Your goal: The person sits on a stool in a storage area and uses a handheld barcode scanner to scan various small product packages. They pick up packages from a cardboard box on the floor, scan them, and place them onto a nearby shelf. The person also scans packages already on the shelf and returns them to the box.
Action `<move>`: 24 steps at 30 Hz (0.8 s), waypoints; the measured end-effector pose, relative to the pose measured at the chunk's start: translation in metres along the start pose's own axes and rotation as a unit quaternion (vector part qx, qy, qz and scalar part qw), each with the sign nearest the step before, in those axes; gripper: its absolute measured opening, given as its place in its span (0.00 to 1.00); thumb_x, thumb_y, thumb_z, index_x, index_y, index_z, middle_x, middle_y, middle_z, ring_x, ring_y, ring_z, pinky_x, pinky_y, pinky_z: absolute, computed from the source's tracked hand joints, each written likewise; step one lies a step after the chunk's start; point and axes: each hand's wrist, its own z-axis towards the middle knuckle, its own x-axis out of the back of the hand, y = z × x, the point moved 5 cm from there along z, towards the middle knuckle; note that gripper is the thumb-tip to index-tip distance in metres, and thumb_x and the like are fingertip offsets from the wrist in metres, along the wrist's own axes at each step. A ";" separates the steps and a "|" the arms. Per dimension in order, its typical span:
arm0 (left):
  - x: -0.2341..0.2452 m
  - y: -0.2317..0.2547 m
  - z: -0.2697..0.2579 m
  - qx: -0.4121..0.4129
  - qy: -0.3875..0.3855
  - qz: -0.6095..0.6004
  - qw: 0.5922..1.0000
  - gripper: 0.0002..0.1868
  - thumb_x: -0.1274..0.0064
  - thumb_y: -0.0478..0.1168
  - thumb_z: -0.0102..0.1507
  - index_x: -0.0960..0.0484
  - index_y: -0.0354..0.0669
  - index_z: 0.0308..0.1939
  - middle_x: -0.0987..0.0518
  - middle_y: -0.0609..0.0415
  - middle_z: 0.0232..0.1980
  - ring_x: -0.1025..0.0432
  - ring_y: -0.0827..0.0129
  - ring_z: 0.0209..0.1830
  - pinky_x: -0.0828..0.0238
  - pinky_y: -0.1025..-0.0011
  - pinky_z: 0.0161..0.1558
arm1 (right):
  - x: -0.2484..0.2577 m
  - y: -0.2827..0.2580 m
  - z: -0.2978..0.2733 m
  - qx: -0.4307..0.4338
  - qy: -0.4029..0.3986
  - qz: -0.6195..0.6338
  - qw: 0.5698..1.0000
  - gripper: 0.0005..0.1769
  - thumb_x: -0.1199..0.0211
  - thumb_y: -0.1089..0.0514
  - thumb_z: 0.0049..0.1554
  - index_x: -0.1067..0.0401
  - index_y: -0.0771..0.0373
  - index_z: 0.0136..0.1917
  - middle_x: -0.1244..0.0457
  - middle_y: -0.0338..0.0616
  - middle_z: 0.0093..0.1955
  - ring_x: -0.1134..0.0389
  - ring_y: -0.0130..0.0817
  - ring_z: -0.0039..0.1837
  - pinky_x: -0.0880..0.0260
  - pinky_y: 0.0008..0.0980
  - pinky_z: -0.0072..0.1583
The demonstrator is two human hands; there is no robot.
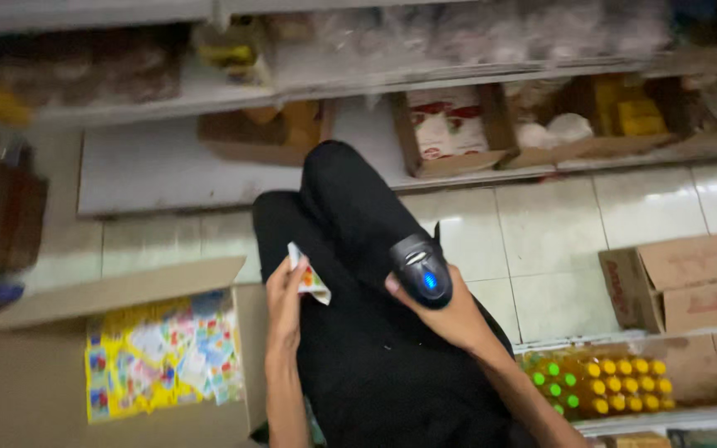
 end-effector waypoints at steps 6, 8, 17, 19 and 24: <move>-0.035 -0.025 -0.017 0.068 -0.078 -0.206 0.973 0.14 0.55 0.40 0.64 0.19 0.39 0.50 0.18 0.51 0.46 0.22 0.68 0.43 0.25 0.69 0.47 | 0.016 -0.015 -0.021 0.038 0.021 -0.001 0.999 0.16 0.26 0.53 0.51 0.25 0.65 0.46 0.31 0.38 0.39 0.32 0.23 0.42 0.28 0.28 0.48; -0.047 -0.031 -0.003 0.029 -0.047 0.058 0.997 0.14 0.53 0.33 0.65 0.18 0.40 0.53 0.19 0.50 0.45 0.23 0.70 0.41 0.26 0.73 0.46 | 0.024 -0.019 -0.020 0.057 0.029 0.000 0.998 0.16 0.26 0.54 0.51 0.26 0.65 0.47 0.32 0.39 0.39 0.34 0.23 0.42 0.29 0.28 0.47; -0.082 0.036 -0.037 -0.275 -0.188 0.142 0.932 0.09 0.45 0.34 0.60 0.19 0.26 0.38 0.28 0.45 0.62 0.32 0.60 0.62 0.40 0.67 0.64 | 0.043 -0.033 -0.029 0.116 0.000 0.013 0.993 0.18 0.26 0.57 0.54 0.27 0.67 0.53 0.31 0.40 0.43 0.34 0.23 0.45 0.29 0.28 0.50; -0.091 0.049 -0.040 -0.224 -0.202 0.041 0.952 0.09 0.44 0.34 0.57 0.19 0.27 0.36 0.25 0.46 0.59 0.33 0.61 0.66 0.40 0.66 0.67 | 0.038 -0.054 -0.031 0.164 -0.029 0.074 0.983 0.19 0.28 0.59 0.55 0.28 0.68 0.57 0.31 0.41 0.48 0.34 0.23 0.50 0.29 0.28 0.53; -0.085 0.030 -0.044 -0.086 -0.102 -0.171 0.976 0.14 0.43 0.40 0.64 0.23 0.31 0.47 0.26 0.48 0.49 0.30 0.62 0.53 0.34 0.65 0.61 | 0.021 -0.084 -0.046 0.153 -0.112 0.094 0.977 0.18 0.28 0.57 0.58 0.28 0.68 0.57 0.32 0.40 0.48 0.34 0.21 0.49 0.29 0.27 0.54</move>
